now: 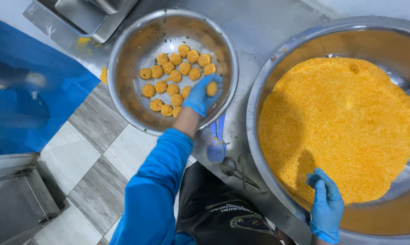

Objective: The person takes portions of an orange breadcrumb-coated mixture from a large metal bowl, rolls and presses the mixture between both gloved hands to form round balls, and places each finished ball into a second metal bowl alongside previously formed balls. The person repeats this shaping cycle continuously throughout the clip.

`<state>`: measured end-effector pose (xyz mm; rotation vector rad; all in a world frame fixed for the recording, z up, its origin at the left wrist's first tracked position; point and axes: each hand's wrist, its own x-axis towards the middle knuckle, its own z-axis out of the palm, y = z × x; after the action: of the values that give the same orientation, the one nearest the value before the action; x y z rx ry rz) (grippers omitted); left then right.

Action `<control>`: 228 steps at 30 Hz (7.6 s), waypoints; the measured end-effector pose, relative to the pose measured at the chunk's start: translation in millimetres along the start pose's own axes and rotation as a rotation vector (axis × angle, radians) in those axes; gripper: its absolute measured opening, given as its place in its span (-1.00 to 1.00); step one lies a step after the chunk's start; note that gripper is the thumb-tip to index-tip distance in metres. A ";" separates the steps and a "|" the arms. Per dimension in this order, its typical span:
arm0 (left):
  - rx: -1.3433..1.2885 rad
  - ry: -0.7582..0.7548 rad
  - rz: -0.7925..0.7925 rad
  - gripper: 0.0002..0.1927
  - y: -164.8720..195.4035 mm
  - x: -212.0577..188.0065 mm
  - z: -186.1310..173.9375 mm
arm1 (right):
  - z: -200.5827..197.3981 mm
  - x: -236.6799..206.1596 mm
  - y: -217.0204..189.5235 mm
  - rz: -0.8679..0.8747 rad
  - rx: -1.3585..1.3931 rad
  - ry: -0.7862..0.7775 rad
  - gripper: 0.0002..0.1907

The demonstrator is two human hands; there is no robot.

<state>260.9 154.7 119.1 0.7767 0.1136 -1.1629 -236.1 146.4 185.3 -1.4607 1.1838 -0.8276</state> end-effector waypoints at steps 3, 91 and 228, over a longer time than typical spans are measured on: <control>0.172 0.372 -0.043 -0.87 60.0 35.1 -53.5 | 0.8 -3.8 6.8 0.050 -0.044 -0.037 -0.65; -0.021 -0.436 -0.607 -0.50 -312.5 -96.4 125.4 | 8.9 47.9 -49.5 -0.437 -0.286 0.105 -0.49; 0.268 -0.395 -0.033 -0.47 -296.8 -151.6 178.8 | 28.1 59.0 -24.3 0.085 0.758 0.238 -0.53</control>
<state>-110.9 114.2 175.9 0.7646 -0.3656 -1.3589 -187.8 97.6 197.1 -0.7010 0.9336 -1.2425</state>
